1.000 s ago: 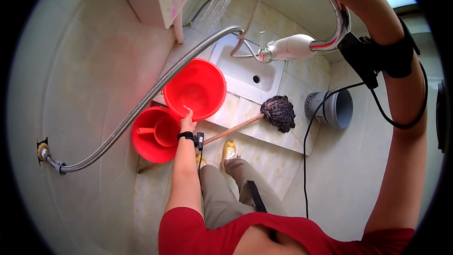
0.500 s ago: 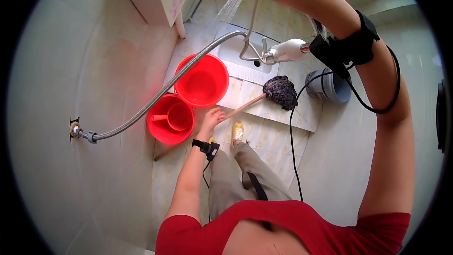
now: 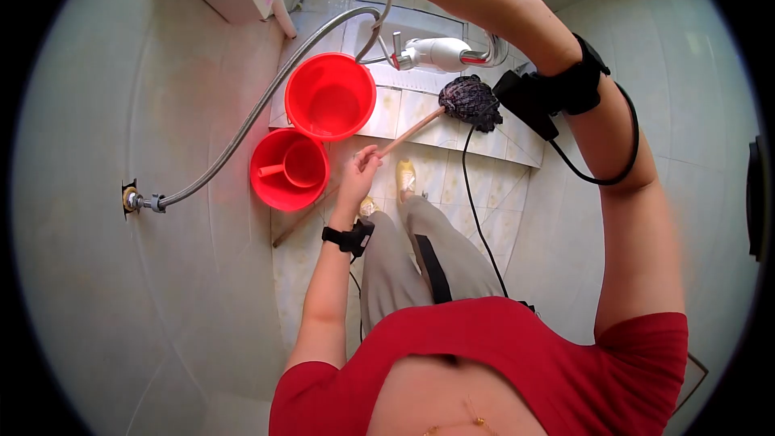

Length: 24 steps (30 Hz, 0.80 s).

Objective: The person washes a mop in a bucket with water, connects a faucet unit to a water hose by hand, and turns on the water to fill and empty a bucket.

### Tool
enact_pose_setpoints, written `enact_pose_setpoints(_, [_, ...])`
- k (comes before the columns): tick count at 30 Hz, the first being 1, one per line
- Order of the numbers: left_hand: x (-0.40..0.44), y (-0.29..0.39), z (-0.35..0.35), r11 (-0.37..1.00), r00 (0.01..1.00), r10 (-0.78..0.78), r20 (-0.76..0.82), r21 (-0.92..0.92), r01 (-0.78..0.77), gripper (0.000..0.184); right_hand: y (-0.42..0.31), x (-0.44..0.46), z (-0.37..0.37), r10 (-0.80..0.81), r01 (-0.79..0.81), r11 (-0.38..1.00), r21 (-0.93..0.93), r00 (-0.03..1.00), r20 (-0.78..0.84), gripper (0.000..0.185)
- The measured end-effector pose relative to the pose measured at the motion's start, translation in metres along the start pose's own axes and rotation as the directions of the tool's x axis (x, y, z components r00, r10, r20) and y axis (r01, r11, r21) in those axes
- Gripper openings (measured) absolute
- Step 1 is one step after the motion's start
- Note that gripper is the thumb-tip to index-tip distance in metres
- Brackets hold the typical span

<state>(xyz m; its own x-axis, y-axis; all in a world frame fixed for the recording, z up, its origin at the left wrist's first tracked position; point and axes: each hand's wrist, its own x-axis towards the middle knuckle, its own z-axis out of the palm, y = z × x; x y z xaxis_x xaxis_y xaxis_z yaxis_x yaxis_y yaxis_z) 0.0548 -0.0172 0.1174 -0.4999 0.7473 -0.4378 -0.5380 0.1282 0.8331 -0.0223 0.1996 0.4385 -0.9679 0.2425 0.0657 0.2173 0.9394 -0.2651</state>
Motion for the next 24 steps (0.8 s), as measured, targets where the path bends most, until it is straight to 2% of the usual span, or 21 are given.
enact_pose_setpoints(1, [-0.003,0.002,-0.002,0.999,1.0,0.014,0.001,0.043,-0.014,0.03,0.003,-0.01,0.004,0.024,-0.021,0.998,0.056,0.999,-0.041,0.027])
enact_pose_setpoints(2, [-0.004,0.005,-0.003,0.999,1.0,0.021,0.001,0.047,-0.021,0.03,0.025,-0.016,0.027,-0.057,0.06,0.998,0.014,0.982,-0.182,0.026])
enact_pose_setpoints(4, [-0.014,0.01,-0.003,0.999,1.0,-0.017,-0.017,0.04,0.018,0.03,0.03,-0.03,0.037,0.084,-0.08,0.996,0.024,0.972,-0.219,0.028])
enact_pose_setpoints(5, [-0.019,0.01,-0.005,0.999,1.0,-0.015,-0.019,0.046,0.016,0.03,0.034,-0.036,0.039,0.168,-0.153,0.984,0.086,0.963,-0.211,0.028])
enact_pose_setpoints(6, [-0.023,0.009,-0.007,0.996,1.0,-0.016,-0.02,0.084,0.018,0.031,0.037,-0.045,0.044,0.166,-0.15,0.985,0.089,0.962,-0.217,0.028])
enact_pose_setpoints(7, [-0.025,0.01,-0.007,0.993,1.0,-0.009,-0.023,0.121,0.012,0.031,0.042,-0.054,0.049,0.347,-0.289,0.913,0.288,0.921,-0.176,0.028])
enact_pose_setpoints(8, [-0.027,0.012,-0.007,0.992,1.0,0.011,-0.027,0.128,-0.007,0.031,0.049,-0.063,0.054,0.504,-0.405,0.785,0.468,0.858,-0.102,0.028])
enact_pose_setpoints(10, [-0.036,0.013,-0.009,0.988,0.998,-0.048,-0.03,0.147,0.052,0.032,0.065,-0.082,0.076,0.664,-0.429,0.487,0.761,0.748,-0.004,0.023])
enact_pose_setpoints(11, [-0.037,0.005,-0.013,0.984,0.999,-0.009,-0.031,0.18,0.014,0.031,0.068,-0.091,0.085,0.663,-0.423,0.488,0.764,0.748,-0.009,0.023])
enact_pose_setpoints(13, [-0.044,0.012,-0.017,0.967,0.999,0.024,-0.042,0.254,-0.012,0.031,0.07,-0.109,0.103,0.792,-0.34,0.153,0.928,0.603,0.091,0.023])
enact_pose_setpoints(14, [-0.046,0.017,-0.017,0.946,0.997,0.054,-0.054,0.322,-0.034,0.03,0.069,-0.118,0.114,0.802,-0.34,0.148,0.929,0.591,0.088,0.023])
enact_pose_setpoints(16, [-0.047,0.026,-0.011,0.916,0.993,0.103,-0.048,0.393,-0.076,0.03,0.07,-0.139,0.131,0.892,-0.176,-0.114,0.978,0.415,0.179,0.023])
enact_pose_setpoints(18, [-0.047,0.026,-0.006,0.882,0.988,0.147,-0.039,0.456,-0.113,0.03,0.074,-0.166,0.151,0.919,-0.034,-0.217,0.976,0.33,0.216,0.025])
enact_pose_setpoints(20, [-0.042,0.021,-0.001,0.861,0.981,0.194,0.023,0.476,-0.181,0.031,0.081,-0.198,0.18,0.918,0.101,-0.349,0.932,0.236,0.318,0.028])
enact_pose_setpoints(24, [-0.04,0.009,0.016,0.866,0.987,0.139,0.084,0.472,-0.162,0.031,0.071,-0.235,0.221,0.887,0.193,-0.461,0.866,0.087,0.453,0.035])
